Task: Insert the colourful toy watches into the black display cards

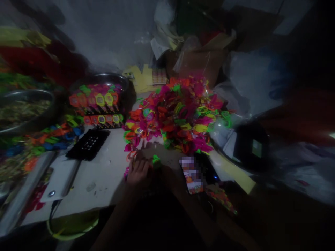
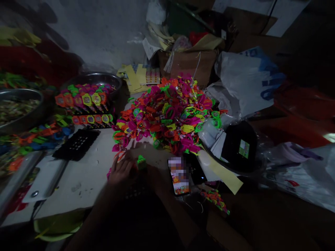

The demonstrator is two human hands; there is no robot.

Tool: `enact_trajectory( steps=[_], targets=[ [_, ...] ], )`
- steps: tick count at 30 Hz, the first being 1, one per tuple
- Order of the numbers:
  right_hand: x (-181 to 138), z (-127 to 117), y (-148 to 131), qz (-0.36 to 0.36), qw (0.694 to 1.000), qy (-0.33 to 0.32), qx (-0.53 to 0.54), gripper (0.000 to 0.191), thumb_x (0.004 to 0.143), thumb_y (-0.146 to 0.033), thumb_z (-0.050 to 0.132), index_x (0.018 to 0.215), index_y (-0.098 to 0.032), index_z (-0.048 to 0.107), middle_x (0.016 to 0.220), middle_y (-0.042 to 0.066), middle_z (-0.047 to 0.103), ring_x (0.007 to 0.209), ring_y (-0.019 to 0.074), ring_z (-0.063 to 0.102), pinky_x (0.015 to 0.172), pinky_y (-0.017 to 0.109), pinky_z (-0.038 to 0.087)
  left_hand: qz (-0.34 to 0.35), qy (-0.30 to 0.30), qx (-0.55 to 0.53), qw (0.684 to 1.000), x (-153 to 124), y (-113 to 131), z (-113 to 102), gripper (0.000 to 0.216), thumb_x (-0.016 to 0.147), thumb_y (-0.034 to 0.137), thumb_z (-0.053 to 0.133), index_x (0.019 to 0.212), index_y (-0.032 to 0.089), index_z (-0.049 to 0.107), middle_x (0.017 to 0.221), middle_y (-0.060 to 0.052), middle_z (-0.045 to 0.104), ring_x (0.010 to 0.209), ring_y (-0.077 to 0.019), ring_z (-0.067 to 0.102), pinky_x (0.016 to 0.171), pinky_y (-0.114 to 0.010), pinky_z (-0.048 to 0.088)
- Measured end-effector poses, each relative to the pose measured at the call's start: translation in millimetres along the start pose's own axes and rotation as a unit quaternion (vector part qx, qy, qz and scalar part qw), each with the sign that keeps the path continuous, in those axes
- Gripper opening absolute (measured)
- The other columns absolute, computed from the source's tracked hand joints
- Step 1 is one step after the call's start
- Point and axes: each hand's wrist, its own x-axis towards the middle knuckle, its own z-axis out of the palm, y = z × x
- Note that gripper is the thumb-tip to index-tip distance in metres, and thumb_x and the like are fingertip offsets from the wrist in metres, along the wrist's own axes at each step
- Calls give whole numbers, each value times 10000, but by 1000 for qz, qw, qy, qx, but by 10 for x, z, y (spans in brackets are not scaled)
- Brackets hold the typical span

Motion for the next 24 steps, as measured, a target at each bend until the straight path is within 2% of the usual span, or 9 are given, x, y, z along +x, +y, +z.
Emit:
enact_trajectory(
  steps=[3,6,10,16,20,24],
  targets=[
    [6,28,2,-6,1000,14,10,271,877,-230,498,1074,-182,678,1053,90,716,942,197,666,768,231,450,-30,10,-6,999,2,-59,73,270,849,325,547,1054,178,641,967,-100,674,957,-264,604,944,-423,401],
    [-19,21,-24,-7,1000,26,6,267,879,-241,495,1068,-194,678,1058,85,716,942,199,667,776,237,450,-28,19,-11,999,-32,-98,97,273,848,351,555,1038,177,646,958,-105,668,923,-254,603,860,-375,429],
    [-50,-38,-96,10,1000,9,-25,265,894,-289,477,1049,-204,675,1021,80,723,946,210,670,763,248,452,-36,53,-24,998,-50,-98,82,306,840,338,578,1096,175,622,999,-102,676,926,-252,613,875,-373,430],
    [-23,-54,-223,32,997,-21,-64,285,901,-212,448,1097,-214,654,1029,81,721,929,193,676,754,239,449,-37,31,-63,997,-85,-85,-7,552,844,282,584,1351,121,435,1147,-145,639,1086,-275,580,976,-388,404],
    [-14,-14,-251,22,997,-25,-64,331,897,-161,422,1138,-241,635,1057,66,716,940,173,676,754,225,450,-39,34,-61,997,-110,-83,-35,591,824,311,619,1354,124,437,1229,-153,609,1146,-291,551,992,-399,398],
    [-31,3,-256,13,999,-15,-43,355,893,-130,399,1146,-239,622,1088,60,701,964,163,663,789,231,457,-36,42,-40,998,-123,-84,-13,457,838,271,592,1262,116,524,1165,-152,644,1115,-286,569,985,-401,397]
  ],
)
